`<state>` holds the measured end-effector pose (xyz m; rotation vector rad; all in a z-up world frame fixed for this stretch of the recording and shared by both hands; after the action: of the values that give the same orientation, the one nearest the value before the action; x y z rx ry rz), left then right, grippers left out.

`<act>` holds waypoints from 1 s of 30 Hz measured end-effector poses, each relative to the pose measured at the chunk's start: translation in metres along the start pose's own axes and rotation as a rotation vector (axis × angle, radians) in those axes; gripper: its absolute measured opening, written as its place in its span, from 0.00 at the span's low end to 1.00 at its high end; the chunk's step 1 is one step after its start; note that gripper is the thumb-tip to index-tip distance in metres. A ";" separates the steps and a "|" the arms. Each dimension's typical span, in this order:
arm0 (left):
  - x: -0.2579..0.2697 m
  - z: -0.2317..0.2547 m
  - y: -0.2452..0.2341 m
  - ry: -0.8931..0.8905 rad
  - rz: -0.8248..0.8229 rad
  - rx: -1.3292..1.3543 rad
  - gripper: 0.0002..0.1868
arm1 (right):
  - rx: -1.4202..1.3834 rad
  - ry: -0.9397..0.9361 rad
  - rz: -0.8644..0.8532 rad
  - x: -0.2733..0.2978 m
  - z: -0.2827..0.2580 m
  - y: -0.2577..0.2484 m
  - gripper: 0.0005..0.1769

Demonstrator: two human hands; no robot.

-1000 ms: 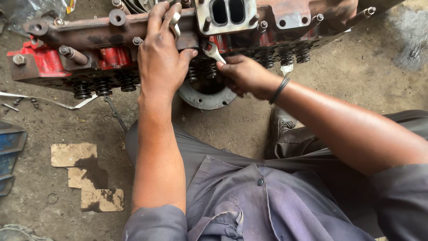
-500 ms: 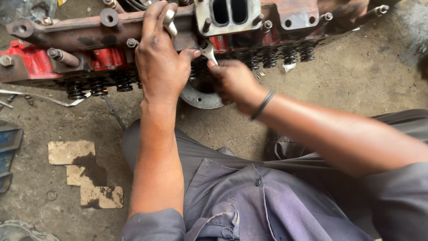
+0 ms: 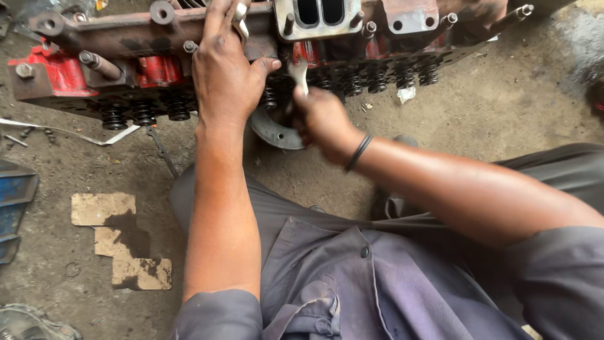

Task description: The person assembles an engine manifold by placing washers and nuts onto bolts by hand and then tightening them using a wrench.

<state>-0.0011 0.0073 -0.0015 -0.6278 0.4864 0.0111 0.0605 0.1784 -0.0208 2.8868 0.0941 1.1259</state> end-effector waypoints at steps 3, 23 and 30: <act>-0.001 0.000 0.000 -0.028 -0.025 -0.003 0.44 | 0.205 0.065 -0.098 -0.009 -0.028 -0.034 0.17; -0.002 -0.007 0.005 -0.082 -0.037 -0.091 0.50 | 0.358 0.045 -0.460 -0.014 -0.063 -0.049 0.22; 0.004 -0.006 0.009 -0.120 -0.029 0.001 0.46 | 0.071 0.167 -0.220 -0.016 -0.036 -0.042 0.23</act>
<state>-0.0014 0.0106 -0.0129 -0.6295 0.3618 0.0212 0.0229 0.2202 -0.0080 2.7489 0.4533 1.3403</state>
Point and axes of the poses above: each hand's wrist, its own x-axis away from the middle knuckle, its own y-axis out of the palm, z = x × y, the point moved 1 cm from there along -x, towards the middle knuckle, and after that the axes turned 3 degrees about -z, right-handed, at the moved point
